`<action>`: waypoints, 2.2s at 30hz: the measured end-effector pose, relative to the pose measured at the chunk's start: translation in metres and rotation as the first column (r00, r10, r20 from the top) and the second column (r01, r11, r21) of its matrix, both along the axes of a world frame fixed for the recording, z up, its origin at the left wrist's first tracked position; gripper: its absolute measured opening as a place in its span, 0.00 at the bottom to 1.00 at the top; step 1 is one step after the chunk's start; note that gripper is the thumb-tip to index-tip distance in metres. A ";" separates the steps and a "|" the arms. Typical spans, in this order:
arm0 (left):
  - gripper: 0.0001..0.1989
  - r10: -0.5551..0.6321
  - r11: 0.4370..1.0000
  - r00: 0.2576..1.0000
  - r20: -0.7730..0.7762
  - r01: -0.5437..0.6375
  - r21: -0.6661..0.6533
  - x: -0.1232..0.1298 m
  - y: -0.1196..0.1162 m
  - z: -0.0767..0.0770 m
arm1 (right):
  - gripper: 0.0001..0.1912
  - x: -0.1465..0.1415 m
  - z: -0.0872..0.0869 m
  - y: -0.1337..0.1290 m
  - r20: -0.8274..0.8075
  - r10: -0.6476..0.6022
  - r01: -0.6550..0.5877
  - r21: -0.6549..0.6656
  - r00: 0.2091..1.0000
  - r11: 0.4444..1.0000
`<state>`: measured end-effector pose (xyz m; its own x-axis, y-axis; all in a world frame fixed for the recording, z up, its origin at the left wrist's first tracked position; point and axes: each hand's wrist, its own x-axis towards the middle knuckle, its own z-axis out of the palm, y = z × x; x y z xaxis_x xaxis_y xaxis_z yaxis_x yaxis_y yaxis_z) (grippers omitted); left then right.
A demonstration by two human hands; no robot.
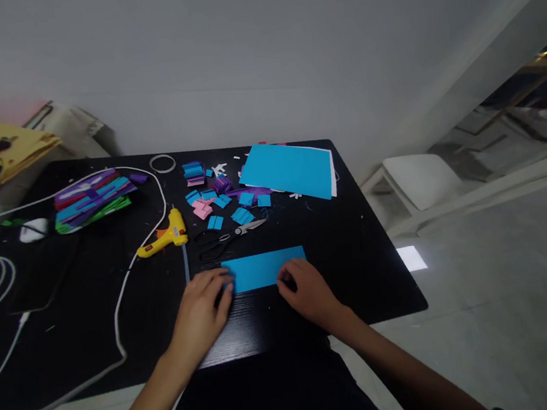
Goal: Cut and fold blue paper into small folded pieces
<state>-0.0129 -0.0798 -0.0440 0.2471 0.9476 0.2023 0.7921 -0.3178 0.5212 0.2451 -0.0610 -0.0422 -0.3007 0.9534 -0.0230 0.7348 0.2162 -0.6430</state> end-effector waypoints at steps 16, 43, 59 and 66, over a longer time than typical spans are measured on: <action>0.16 -0.104 0.992 0.994 -0.032 0.106 0.073 0.021 -0.006 -0.025 | 0.04 -0.050 0.000 0.007 0.225 0.197 -0.203 0.006 0.954 0.979; 0.15 -0.098 0.986 0.995 -0.017 0.100 0.131 0.022 -0.004 -0.024 | 0.06 0.051 0.024 0.002 0.291 -0.070 0.111 -0.128 0.954 0.985; 0.15 -0.092 0.991 0.996 -0.003 0.092 0.098 0.021 -0.004 -0.025 | 0.06 0.058 0.031 0.007 0.297 -0.049 0.107 -0.181 0.953 0.978; 0.14 -0.100 0.990 0.995 0.000 0.099 0.104 0.022 -0.004 -0.024 | 0.06 0.070 0.030 0.009 0.317 -0.126 0.179 -0.143 0.940 0.973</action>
